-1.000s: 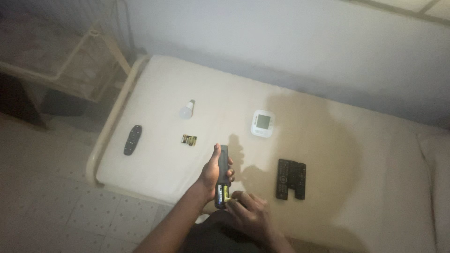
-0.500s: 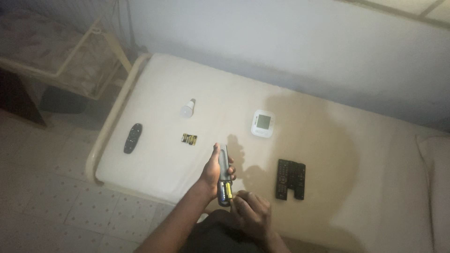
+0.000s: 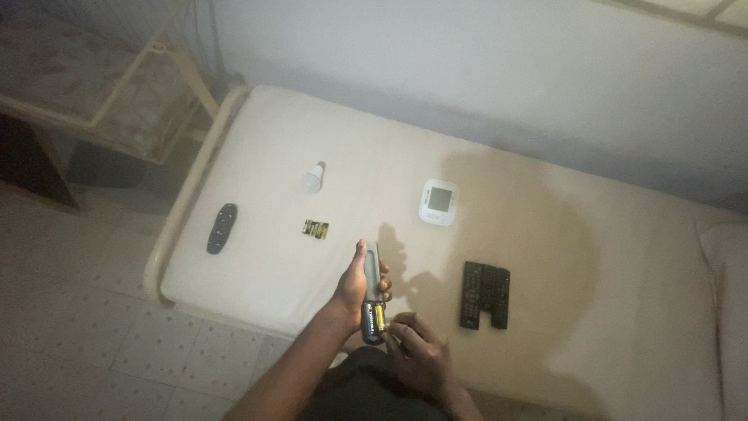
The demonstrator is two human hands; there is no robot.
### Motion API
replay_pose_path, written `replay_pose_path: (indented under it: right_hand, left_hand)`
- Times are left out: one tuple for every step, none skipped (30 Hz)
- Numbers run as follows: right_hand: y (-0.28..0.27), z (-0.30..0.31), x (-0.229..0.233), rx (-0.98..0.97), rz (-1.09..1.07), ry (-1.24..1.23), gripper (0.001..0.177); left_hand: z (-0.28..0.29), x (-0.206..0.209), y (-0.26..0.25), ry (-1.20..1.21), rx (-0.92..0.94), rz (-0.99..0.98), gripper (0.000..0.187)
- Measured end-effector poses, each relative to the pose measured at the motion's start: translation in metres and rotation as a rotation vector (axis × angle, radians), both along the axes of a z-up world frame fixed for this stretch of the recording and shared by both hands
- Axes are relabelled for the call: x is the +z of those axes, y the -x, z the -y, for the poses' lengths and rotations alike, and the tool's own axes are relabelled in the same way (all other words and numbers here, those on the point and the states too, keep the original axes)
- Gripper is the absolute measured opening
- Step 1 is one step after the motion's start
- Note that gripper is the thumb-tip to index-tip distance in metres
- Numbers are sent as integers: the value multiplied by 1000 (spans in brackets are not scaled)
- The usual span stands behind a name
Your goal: The person removes batteries from several remote controls and places them on a bed, then inserts batteries into the same remotes and closes the battery compartments. The person handles multiple remote controls and batteries one at a time.
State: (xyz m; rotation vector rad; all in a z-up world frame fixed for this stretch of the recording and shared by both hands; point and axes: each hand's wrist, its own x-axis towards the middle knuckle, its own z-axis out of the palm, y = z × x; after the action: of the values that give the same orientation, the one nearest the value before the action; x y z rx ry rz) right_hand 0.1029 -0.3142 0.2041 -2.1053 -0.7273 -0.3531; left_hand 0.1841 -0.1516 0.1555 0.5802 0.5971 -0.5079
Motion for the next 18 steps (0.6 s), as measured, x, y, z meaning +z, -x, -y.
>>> replay_pose_path:
  right_hand:
    - [0,-1,-1,-6,7,-12,15]
    - [0,-1,-2,-13,15,-25,16]
    - [1,-2,-4,-28,-42,-26,14]
    - [2,-3,-6,-42,-99,-26,13]
    - [2,-2,-8,-60,-153,-25,12]
    - [0,1,-11,-45,-138,-27,12]
    - [-2,1,-13,-26,-124,-30,12]
    - [-3,2,-14,-7,-111,-33,12]
    - [-2,2,-15,-17,-83,-37,12]
    - [-2,2,-16,-27,-55,-40,12]
    - [-2,1,-17,-33,-28,-44,12]
    - [-1,0,-18,-64,-83,-35,11]
    - [0,-2,-19,-97,-135,-28,10]
    - [0,-3,-20,-129,-187,-21,9]
    - [1,-2,-19,-123,-177,-32,10]
    - [1,-1,-19,-116,-166,-43,10]
    - [0,-1,-19,-106,-157,-55,11]
    - [0,-1,-19,-103,-150,-60,10]
  left_hand:
    - [1,-1,1,5,20,5,67]
    - [1,-2,1,10,40,9,67]
    - [1,-2,1,4,53,-4,65]
    - [1,-3,0,-2,66,-17,63]
    - [4,-3,-1,-5,76,-28,62]
    - [5,-4,-2,-22,81,-29,62]
    - [4,-5,-2,-40,89,-32,62]
    - [3,-6,-1,-57,96,-36,62]
    - [3,-8,-2,-56,100,-41,61]
    - [4,-9,-3,-54,103,-47,60]
    - [4,-12,-3,-53,111,-53,59]
    - [4,-15,-3,-40,104,-60,61]
    - [4,-19,-3,-29,95,-65,63]
    - [4,-22,-3,-18,85,-69,65]
    - [6,-25,-2,-26,91,-79,64]
    - [6,-27,-1,-33,97,-89,64]
    - [5,-29,-1,-42,106,-100,63]
    - [6,-30,-2,-46,115,-105,62]
